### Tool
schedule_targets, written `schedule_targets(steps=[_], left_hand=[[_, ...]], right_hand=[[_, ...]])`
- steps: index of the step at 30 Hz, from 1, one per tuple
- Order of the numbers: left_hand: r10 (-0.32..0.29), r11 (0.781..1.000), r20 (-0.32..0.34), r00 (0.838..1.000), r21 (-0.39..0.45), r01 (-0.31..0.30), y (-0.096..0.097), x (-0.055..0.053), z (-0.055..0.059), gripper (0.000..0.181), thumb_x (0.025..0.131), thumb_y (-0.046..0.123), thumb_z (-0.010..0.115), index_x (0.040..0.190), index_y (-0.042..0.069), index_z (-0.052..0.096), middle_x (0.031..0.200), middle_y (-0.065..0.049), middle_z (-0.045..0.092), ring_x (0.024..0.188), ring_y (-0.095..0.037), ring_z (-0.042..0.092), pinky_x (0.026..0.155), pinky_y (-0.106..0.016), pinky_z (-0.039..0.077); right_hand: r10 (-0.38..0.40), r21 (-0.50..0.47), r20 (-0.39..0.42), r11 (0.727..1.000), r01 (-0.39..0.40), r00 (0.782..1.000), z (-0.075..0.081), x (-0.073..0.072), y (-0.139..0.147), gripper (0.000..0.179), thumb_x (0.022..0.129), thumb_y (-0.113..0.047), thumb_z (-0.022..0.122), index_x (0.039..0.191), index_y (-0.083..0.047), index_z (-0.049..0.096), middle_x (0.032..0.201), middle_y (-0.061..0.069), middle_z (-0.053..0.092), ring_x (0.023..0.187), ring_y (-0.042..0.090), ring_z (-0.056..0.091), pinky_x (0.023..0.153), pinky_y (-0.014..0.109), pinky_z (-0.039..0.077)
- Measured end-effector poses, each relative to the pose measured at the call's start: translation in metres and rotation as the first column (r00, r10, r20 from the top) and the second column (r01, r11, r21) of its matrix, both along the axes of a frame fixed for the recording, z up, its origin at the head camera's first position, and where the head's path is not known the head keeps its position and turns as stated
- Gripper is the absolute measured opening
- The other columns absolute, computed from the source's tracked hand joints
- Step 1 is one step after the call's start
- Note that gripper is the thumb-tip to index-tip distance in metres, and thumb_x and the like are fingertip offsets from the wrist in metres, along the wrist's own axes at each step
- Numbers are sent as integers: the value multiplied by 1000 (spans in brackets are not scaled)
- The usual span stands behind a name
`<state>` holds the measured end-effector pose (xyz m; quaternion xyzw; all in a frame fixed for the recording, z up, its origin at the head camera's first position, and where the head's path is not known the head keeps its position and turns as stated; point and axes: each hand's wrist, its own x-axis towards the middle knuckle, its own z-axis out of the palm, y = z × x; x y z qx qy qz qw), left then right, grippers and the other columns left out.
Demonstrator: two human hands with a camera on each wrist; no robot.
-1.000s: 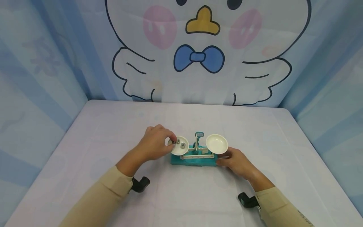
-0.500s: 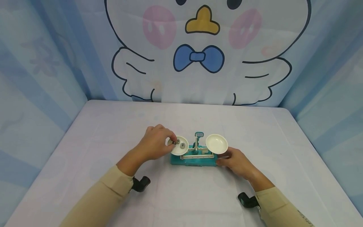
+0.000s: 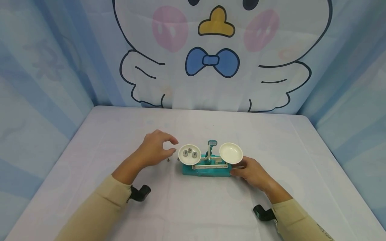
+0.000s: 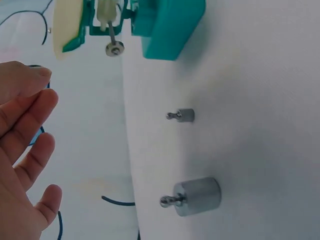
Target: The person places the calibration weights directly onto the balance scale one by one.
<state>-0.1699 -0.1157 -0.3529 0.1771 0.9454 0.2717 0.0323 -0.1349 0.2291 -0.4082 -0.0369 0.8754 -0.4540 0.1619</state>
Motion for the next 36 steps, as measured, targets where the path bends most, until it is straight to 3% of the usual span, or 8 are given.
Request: schedule_targets(steps=[4,9,12,24,36], left_hand=[[42,999,70,997,-17,-40,-7,-2,-14,26,90,21,74,115,13,74,117,-6,66,117,-29,53,99,-54,41],[59,997,172,983,-49,-52,-11,-7,-31,26,89,21,75,115,16,73,117,-5,65,119,-29,52,102,-55,36],[68,996,198,978,-62,-57,-12,-8,-39,24,89,18,74,113,15,74,114,-3,66,119,-29,53,103,-55,34],[98,986,152,983,-151,-75,-5,-8,-55,21,85,5,70,102,15,76,94,5,70,104,-24,61,90,-51,37],[122,981,118,985,-164,-102,-1,-7,-58,13,87,10,74,98,15,76,93,3,70,100,-24,62,91,-50,38]], right_hand=[[-3,3,2,1000,3,1000,0,1,0,53,88,-13,75,134,4,56,125,18,65,113,34,60,83,42,53],[-9,5,15,1000,9,1000,1,1,0,53,88,-13,75,134,4,56,125,18,65,112,33,60,84,43,53],[-12,7,20,1000,12,1000,0,1,0,52,87,-14,75,133,4,57,125,17,65,111,32,60,83,42,53],[-9,-1,13,1000,9,1000,1,1,0,53,87,-13,75,134,4,56,125,18,64,111,32,60,82,41,53],[-6,-7,11,1000,6,1000,0,0,1,50,88,-13,75,132,4,58,124,17,65,110,31,60,81,39,52]])
